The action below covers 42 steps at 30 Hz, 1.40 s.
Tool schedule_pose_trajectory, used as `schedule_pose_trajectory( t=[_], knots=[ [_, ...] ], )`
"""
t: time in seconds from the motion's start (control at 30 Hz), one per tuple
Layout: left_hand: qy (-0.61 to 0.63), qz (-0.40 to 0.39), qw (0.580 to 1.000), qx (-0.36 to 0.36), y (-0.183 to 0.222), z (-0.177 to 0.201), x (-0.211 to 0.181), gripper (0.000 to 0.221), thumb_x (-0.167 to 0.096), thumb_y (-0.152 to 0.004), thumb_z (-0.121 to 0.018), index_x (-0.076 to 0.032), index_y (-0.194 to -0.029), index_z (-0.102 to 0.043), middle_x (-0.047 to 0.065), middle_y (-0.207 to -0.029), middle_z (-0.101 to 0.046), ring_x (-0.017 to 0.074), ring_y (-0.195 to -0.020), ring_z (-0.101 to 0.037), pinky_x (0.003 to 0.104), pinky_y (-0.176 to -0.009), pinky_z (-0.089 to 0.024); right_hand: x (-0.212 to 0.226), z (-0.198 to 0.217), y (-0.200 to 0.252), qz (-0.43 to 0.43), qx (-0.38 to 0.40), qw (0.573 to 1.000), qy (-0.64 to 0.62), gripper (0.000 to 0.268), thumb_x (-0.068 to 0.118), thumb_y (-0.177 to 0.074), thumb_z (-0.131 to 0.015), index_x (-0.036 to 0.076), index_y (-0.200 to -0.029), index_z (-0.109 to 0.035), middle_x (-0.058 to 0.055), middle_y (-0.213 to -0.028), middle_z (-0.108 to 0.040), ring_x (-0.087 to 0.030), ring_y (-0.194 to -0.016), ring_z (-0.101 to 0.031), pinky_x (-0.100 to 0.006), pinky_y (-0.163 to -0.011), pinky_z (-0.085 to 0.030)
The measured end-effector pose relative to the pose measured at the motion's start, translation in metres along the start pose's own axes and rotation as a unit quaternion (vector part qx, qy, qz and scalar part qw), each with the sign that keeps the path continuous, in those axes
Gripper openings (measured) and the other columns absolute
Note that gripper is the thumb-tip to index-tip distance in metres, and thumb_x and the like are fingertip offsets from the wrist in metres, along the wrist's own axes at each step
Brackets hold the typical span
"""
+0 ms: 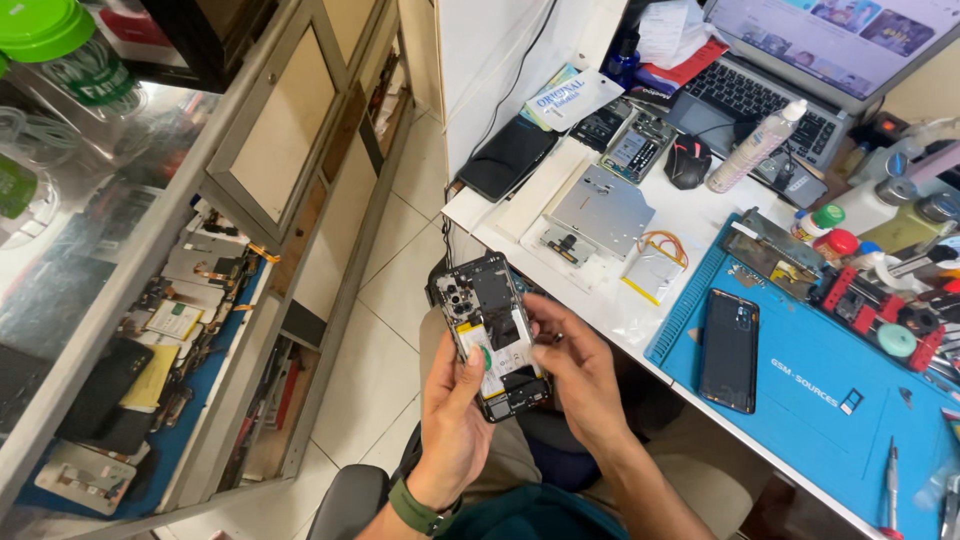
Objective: The person disassembles a smartphone using a screwdriver and tweezers, removes the back cover, and handles the internal components. They then compare the disassembled phone with another blue smartphone, aligning the back cover and inspecting the fit before placing the parts on the workbench.
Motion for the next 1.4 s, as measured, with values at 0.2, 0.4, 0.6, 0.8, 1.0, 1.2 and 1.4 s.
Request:
schedule_pose_trajectory(
  t=[0.2,0.4,0.6,0.8,1.0,1.2,1.4],
  knots=[
    [0.060,0.010,0.996,0.066,-0.008,-0.029,-0.009,0.055,-0.019,-0.110,-0.055,0.001,-0.160,-0.045,0.034,-0.150,-0.064,0.0526,-0.133,-0.067,0.068,-0.103,-0.063,0.073,0.036,0.043,0.252,-0.056,0.966,0.004,0.074,0.046,-0.100,-0.078,-0.001,-0.151,-0.051,-0.015,-0.123,-0.067,-0.022,-0.104,-0.063,-0.036,-0.095,-0.052],
    [0.083,0.061,0.993,0.063,0.016,-0.036,-0.002,0.057,-0.021,-0.114,-0.053,0.003,-0.164,-0.041,0.032,-0.158,-0.056,0.0571,-0.141,-0.059,0.073,-0.106,-0.059,0.116,0.040,0.083,0.257,-0.044,0.965,0.021,0.090,0.093,-0.105,-0.055,0.010,-0.140,-0.047,-0.001,-0.077,-0.050,-0.015,-0.065,-0.046,-0.038,-0.070,-0.049],
    [0.066,0.023,0.990,0.125,-0.003,-0.043,-0.009,0.058,-0.023,-0.115,-0.051,0.004,-0.165,-0.038,0.035,-0.158,-0.054,0.0560,-0.144,-0.058,0.073,-0.110,-0.057,0.118,0.045,0.068,0.267,-0.032,0.963,0.014,0.055,0.070,-0.119,-0.057,0.017,-0.108,-0.065,-0.001,-0.055,-0.036,-0.013,-0.052,-0.029,-0.033,-0.063,-0.028],
    [0.048,0.002,0.991,0.126,-0.011,-0.030,0.005,0.054,-0.023,-0.116,-0.054,0.001,-0.163,-0.043,0.032,-0.153,-0.062,0.0461,-0.138,-0.065,0.061,-0.112,-0.060,0.092,0.054,0.052,0.259,-0.050,0.964,0.004,0.031,0.032,-0.116,-0.054,0.003,-0.103,-0.060,-0.007,-0.058,-0.037,-0.015,-0.055,-0.033,-0.033,-0.065,-0.030],
    [0.031,-0.011,0.993,0.110,-0.024,-0.020,0.002,0.058,-0.023,-0.116,-0.059,-0.001,-0.167,-0.045,0.033,-0.150,-0.064,0.0432,-0.131,-0.068,0.057,-0.110,-0.061,0.024,0.106,-0.009,0.093,0.114,0.987,0.062,0.034,0.033,-0.126,-0.048,0.006,-0.124,-0.069,-0.013,-0.071,-0.048,-0.018,-0.049,-0.043,-0.032,-0.043,-0.036],
    [0.024,-0.015,0.995,0.092,0.000,-0.025,-0.014,0.069,-0.014,-0.107,-0.064,-0.008,-0.171,-0.038,0.029,-0.157,-0.058,0.0471,-0.137,-0.063,0.064,-0.111,-0.057,0.022,0.091,-0.007,0.091,0.141,0.980,0.111,0.034,0.035,-0.128,-0.048,0.007,-0.124,-0.067,-0.011,-0.065,-0.054,-0.024,-0.057,-0.052,-0.041,-0.062,-0.046],
    [0.053,-0.047,0.994,0.084,0.013,-0.018,-0.037,0.072,-0.020,-0.107,-0.067,-0.009,-0.171,-0.036,0.035,-0.160,-0.056,0.0460,-0.137,-0.065,0.049,-0.102,-0.062,0.048,0.013,0.020,0.155,0.076,0.984,0.051,0.026,0.027,-0.123,-0.054,0.003,-0.115,-0.062,-0.011,-0.071,-0.046,-0.017,-0.060,-0.042,-0.033,-0.067,-0.038]
  ],
)
Point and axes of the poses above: each hand's wrist, its own y-axis away from the middle knuckle, its own z-axis out of the back of the hand, x = y × z, the point moved 6 cm from there along -y, towards the middle knuckle
